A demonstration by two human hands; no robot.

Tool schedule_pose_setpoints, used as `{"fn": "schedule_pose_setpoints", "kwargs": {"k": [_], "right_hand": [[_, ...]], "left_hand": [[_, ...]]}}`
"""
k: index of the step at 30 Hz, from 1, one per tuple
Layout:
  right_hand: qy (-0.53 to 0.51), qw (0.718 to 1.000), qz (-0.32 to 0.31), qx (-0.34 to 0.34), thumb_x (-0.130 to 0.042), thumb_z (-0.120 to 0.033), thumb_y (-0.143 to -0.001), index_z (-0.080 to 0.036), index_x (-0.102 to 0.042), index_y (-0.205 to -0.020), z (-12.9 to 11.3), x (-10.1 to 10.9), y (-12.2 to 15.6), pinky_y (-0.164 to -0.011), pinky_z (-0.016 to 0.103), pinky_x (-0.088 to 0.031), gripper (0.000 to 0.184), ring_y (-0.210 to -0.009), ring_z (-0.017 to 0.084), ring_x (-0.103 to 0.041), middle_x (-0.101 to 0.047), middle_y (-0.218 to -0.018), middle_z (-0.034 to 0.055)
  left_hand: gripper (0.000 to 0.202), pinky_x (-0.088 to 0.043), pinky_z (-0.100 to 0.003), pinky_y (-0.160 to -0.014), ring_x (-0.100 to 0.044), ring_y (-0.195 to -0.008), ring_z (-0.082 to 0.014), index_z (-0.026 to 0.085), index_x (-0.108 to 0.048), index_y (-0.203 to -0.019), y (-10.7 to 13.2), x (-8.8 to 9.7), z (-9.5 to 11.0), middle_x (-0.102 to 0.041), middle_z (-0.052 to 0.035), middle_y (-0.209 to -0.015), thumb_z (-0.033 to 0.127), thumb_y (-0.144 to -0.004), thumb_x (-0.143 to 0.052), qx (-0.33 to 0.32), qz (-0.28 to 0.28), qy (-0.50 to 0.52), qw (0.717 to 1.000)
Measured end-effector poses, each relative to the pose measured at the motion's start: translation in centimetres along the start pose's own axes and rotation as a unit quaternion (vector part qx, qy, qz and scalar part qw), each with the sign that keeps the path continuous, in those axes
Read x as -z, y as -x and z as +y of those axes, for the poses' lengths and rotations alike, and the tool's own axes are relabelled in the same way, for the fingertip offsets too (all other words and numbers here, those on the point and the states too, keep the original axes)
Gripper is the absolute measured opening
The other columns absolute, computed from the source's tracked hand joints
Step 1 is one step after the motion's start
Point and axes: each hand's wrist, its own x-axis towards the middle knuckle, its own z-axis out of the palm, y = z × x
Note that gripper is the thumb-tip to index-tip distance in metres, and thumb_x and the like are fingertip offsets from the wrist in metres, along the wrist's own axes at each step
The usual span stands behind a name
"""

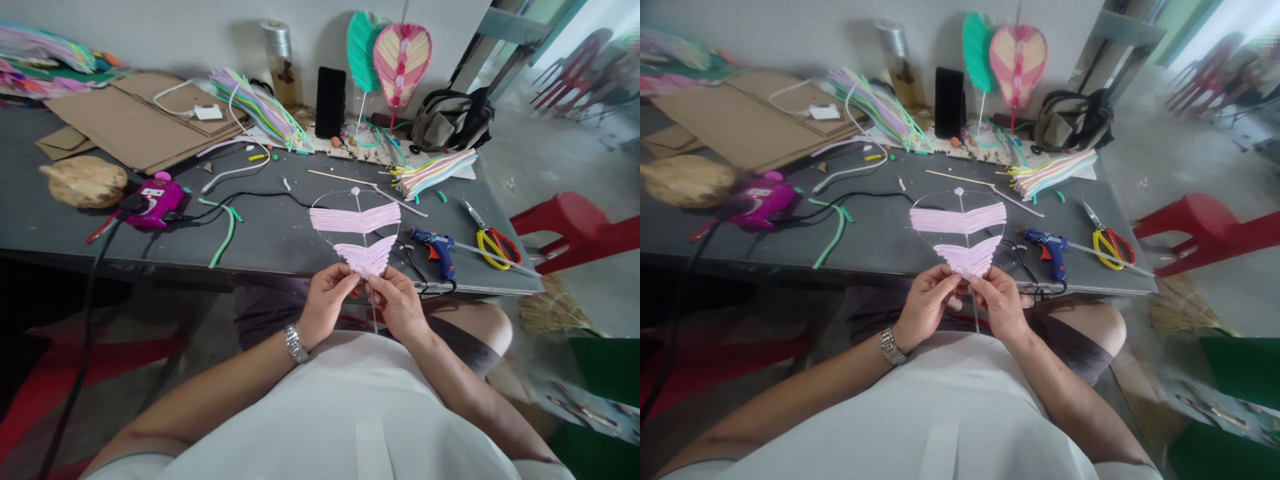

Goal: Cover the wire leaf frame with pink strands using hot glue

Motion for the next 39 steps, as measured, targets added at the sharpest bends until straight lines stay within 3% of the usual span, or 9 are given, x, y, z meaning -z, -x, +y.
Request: {"fn": "schedule_pose_setpoints", "kwargs": {"k": [10,20,27,34,39], "right_hand": [[-0.017,1.0,-0.016,-0.012,-0.085,-0.042,-0.07,-0.019,-0.059,-0.07,-0.4,-0.3,0.1,-0.046,0.022,-0.024,0.034,-0.046,0.006,-0.035,-0.051,-0.052,-0.0057],[-0.044,0.998,-0.035,-0.028,-0.082,-0.037,-0.07,-0.018,-0.063,-0.072,-0.1,-0.1,0.0,-0.046,0.022,-0.021,0.027,-0.046,0.006,-0.033,-0.05,-0.052,-0.006],[-0.041,0.997,-0.051,-0.033,-0.082,-0.037,-0.07,-0.018,-0.063,-0.07,-0.3,-0.2,0.1,-0.046,0.023,-0.021,0.027,-0.045,0.006,-0.032,-0.049,-0.051,-0.0059],[-0.02,1.0,0.005,0.013,-0.082,-0.039,-0.071,-0.019,-0.059,-0.073,-0.2,-0.3,0.1,-0.047,0.023,-0.023,0.031,-0.047,0.006,-0.033,-0.052,-0.055,-0.0059],[0.02,0.998,0.035,0.042,-0.08,-0.043,-0.073,-0.02,-0.058,-0.075,0.0,-0.3,0.1,-0.046,0.023,-0.025,0.032,-0.048,0.006,-0.033,-0.054,-0.059,-0.0056]], "left_hand": [[0.032,-0.046,-0.021,-0.055,-0.056,-0.064,-0.0113,0.016,-0.068,-0.078,-0.2,0.3,0.1,-0.065,-0.0012,-0.071,0.042,-0.076,-0.086,0.005,-0.037,0.024,0.999],[0.032,-0.047,-0.022,-0.057,-0.06,-0.063,-0.0115,0.015,-0.072,-0.078,-0.7,0.5,0.3,-0.067,-0.0004,-0.07,0.034,-0.066,-0.095,0.088,-0.072,0.126,0.985],[0.03,-0.05,-0.024,-0.061,-0.062,-0.068,-0.0132,0.014,-0.076,-0.078,-0.8,0.5,0.8,-0.07,-0.0025,-0.074,0.034,-0.066,-0.095,0.056,-0.093,0.106,0.988],[0.033,-0.049,-0.021,-0.057,-0.057,-0.063,-0.01,0.015,-0.069,-0.077,-0.3,-0.3,0.6,-0.065,0.001,-0.069,0.035,-0.067,-0.094,0.073,-0.023,0.102,0.992],[0.037,-0.048,-0.021,-0.054,-0.06,-0.061,-0.0105,0.016,-0.068,-0.08,-0.1,-0.7,0.5,-0.068,0.0008,-0.071,0.037,-0.065,-0.094,0.011,0.024,0.029,0.999]]}}
